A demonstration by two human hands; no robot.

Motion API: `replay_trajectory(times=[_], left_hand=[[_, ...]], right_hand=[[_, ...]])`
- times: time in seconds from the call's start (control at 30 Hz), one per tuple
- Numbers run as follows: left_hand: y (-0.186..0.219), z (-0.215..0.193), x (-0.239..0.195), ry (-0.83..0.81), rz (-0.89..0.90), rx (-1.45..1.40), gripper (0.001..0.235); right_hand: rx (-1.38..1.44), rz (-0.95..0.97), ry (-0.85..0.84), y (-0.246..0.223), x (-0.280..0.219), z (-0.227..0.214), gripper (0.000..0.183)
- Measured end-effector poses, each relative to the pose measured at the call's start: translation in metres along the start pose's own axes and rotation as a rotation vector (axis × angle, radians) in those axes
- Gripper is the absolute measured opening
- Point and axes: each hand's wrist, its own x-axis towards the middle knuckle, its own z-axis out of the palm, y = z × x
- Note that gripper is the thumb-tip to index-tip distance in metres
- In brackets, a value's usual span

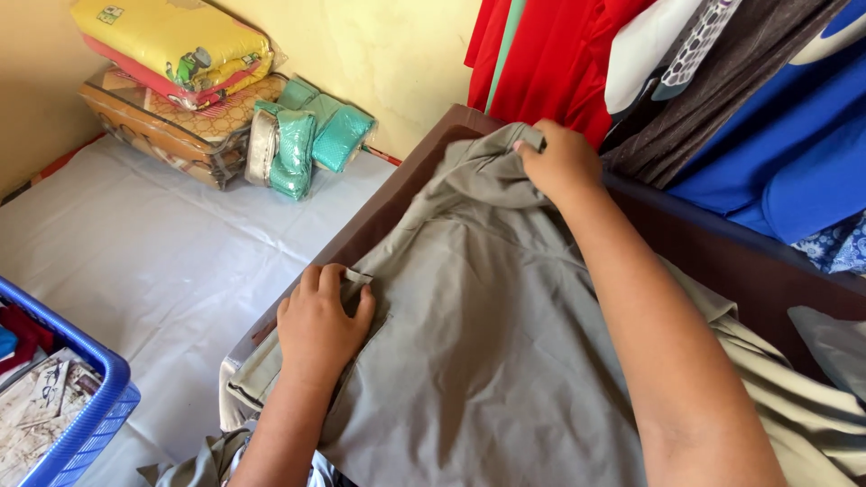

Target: Ironing a pair of grey pants using an electric iron and a spray bottle.

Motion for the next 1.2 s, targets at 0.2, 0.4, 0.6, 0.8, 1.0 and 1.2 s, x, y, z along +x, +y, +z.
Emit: replay_trajectory(times=[0.2,0.4,0.6,0.8,1.0,1.2], left_hand=[[-0.022,-0.038,-0.015,-0.082,-0.074,-0.048,0.046],[-0.05,-0.062,-0.029,-0.223,-0.209,-0.006,0.04],[-0.059,-0.068,-0.041,-0.203,-0.115,-0.245,0.036],[-0.032,-0.058,-0.075,0.12,0.565,-0.181,0.022],[-0.017,-0.074,-0.078,0.16,0.855,-0.301,0.017],[-0.022,-0.075,-0.081,0.115,0.832,-0.403,0.014]], right_hand=[[-0.024,-0.083,-0.006,0.025,0.03,0.026,0.03],[-0.431,0.101,-0.754,-0.031,-0.009,-0.026,0.063],[-0.151,-0.153,-0.329,-0.012,0.006,0.016,0.062],[-0.22,-0.306,-0.253,-0.04,0.003,0.048,0.053],[-0.235,-0.283,-0.231,-0.037,0.023,0.064,0.022],[0.4,-0.29,-0.138,-0.031,0.023,0.019,0.035]])
